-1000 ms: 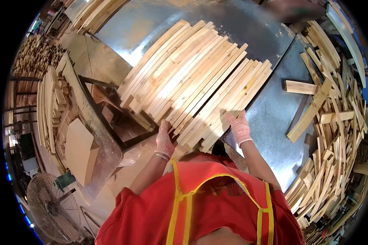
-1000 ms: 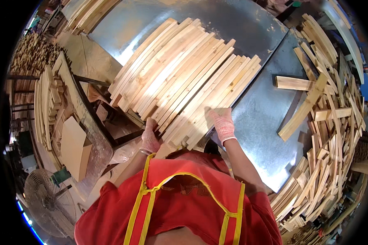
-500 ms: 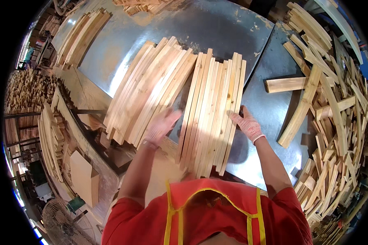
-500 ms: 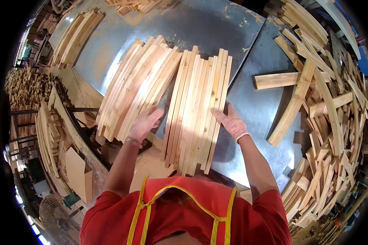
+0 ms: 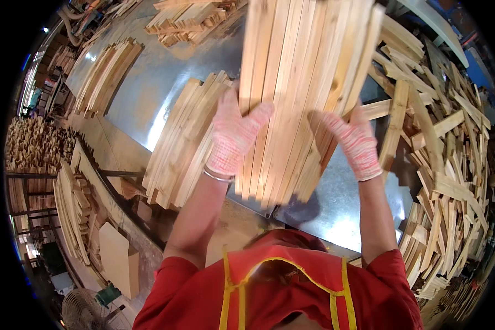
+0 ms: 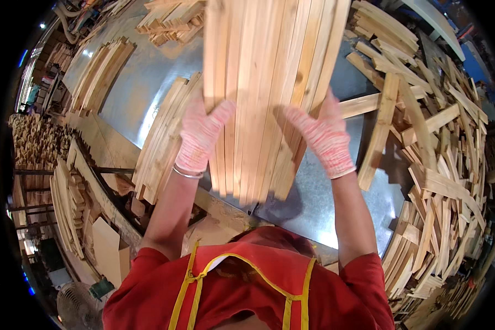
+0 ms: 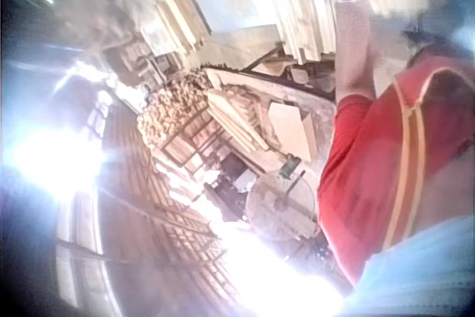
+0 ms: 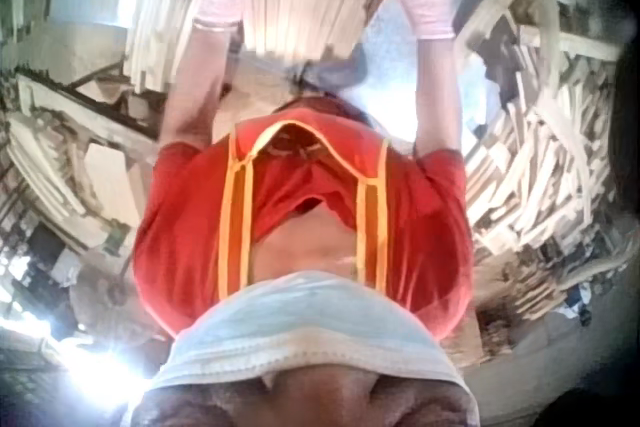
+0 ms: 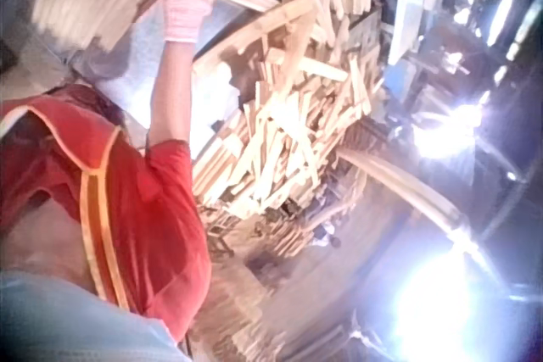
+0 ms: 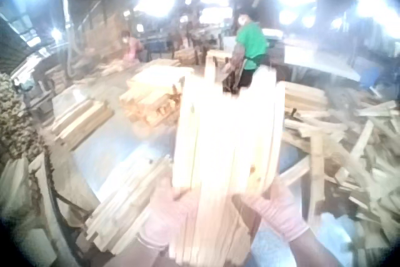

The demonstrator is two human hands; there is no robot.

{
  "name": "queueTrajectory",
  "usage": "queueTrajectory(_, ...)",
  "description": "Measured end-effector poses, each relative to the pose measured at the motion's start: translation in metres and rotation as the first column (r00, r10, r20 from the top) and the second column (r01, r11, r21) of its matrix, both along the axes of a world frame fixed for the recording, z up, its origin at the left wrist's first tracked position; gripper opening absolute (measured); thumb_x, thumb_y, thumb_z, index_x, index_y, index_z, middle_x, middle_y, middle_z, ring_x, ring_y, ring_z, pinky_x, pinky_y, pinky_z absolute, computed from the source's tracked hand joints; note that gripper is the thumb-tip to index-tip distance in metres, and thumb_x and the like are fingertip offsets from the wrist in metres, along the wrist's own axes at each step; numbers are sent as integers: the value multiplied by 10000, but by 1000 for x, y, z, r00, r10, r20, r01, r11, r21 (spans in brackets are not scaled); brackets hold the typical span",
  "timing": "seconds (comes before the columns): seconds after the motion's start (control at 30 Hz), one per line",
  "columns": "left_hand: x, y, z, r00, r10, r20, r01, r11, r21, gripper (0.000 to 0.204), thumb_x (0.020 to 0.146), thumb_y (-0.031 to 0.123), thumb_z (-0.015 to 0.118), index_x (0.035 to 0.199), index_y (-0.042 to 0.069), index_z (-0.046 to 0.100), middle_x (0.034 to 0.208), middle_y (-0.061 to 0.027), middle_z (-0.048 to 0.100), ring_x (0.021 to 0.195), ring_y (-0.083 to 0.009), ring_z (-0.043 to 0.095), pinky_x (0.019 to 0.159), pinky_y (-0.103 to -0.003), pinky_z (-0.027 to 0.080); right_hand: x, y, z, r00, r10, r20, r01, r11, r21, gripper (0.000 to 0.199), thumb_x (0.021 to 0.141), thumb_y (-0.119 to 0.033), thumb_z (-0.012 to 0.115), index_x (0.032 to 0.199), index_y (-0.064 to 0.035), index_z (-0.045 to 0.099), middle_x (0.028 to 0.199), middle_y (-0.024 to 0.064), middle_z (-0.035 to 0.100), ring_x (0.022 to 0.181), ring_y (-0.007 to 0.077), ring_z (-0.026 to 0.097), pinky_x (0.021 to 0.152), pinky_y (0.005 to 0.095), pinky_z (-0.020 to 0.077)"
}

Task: The person repeatedly picks up small wooden planks from a large pile on a metal table and stacks them into neat piles. The person handles the planks one at a time or in small groups, aligning them and placing them into organized stacks on the table.

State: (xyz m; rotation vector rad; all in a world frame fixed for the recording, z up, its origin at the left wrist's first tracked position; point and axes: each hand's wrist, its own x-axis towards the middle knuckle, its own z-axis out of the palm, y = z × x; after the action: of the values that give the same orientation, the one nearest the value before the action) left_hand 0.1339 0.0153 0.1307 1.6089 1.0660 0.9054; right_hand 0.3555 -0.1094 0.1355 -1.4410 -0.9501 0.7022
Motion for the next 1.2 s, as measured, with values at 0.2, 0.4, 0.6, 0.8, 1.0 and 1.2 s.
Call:
queueTrajectory(0.2,-25,18,30,978,-159,137,124,965,233,753,808,385,863,1372,-11,561,1299,-171,638,1227,-327,610,1057,-445,486,-18,-10,37,938,-131,321,95,988,125,627,845,-242,845,1369,-37,567,1356,187,616,1186,283,639,990,382,527)
queueTrajectory(0.4,-134,13,-132,955,-294,-46,295,955,26,532,1015,188,591,1523,71,481,1466,-100,576,1364,-249,528,1160,-384,397,-94,-57,-152,809,2,588,109,982,-153,927,909,-293,702,1628,-34,178,1548,246,395,1302,447,552,1069,464,504)
queueTrajectory(0.6,-180,23,-145,-11,168,-986,840,536,82,583,1013,173,493,1582,98,388,1460,-107,555,1356,-243,526,1115,-403,415,-155,-73,-209,566,463,682,278,672,-687,713,921,-304,641,1540,-47,400,1546,197,468,1425,352,470,1174,406,404)
queueTrajectory(0.8,-124,-22,-52,-120,-123,-985,639,750,-171,592,1041,236,488,1602,103,353,1646,-77,396,1516,-232,366,1232,-413,318,-95,-114,-167,929,235,287,-13,794,-608,720,898,-350,696,1485,-6,461,1465,229,558,1323,379,558,1117,478,439)
queueTrajectory(1.0,-59,-129,-76,215,-360,-908,725,681,-98,709,972,364,603,1588,94,382,1620,-111,405,1480,-319,391,1227,-461,310,90,-186,-175,496,-698,-517,589,708,-389,1001,868,-407,823,1605,-42,251,1461,92,527,1289,215,533,1014,403,420)
queueTrajectory(1.2,74,-169,-102,458,-371,-808,728,678,101,821,857,373,741,1549,70,421,1583,-166,398,1471,-364,367,1207,-482,319,166,-126,-184,586,-374,-719,497,867,-46,264,932,-65,728,1180,-50,641,915,51,676,776,181,639,704,329,527)
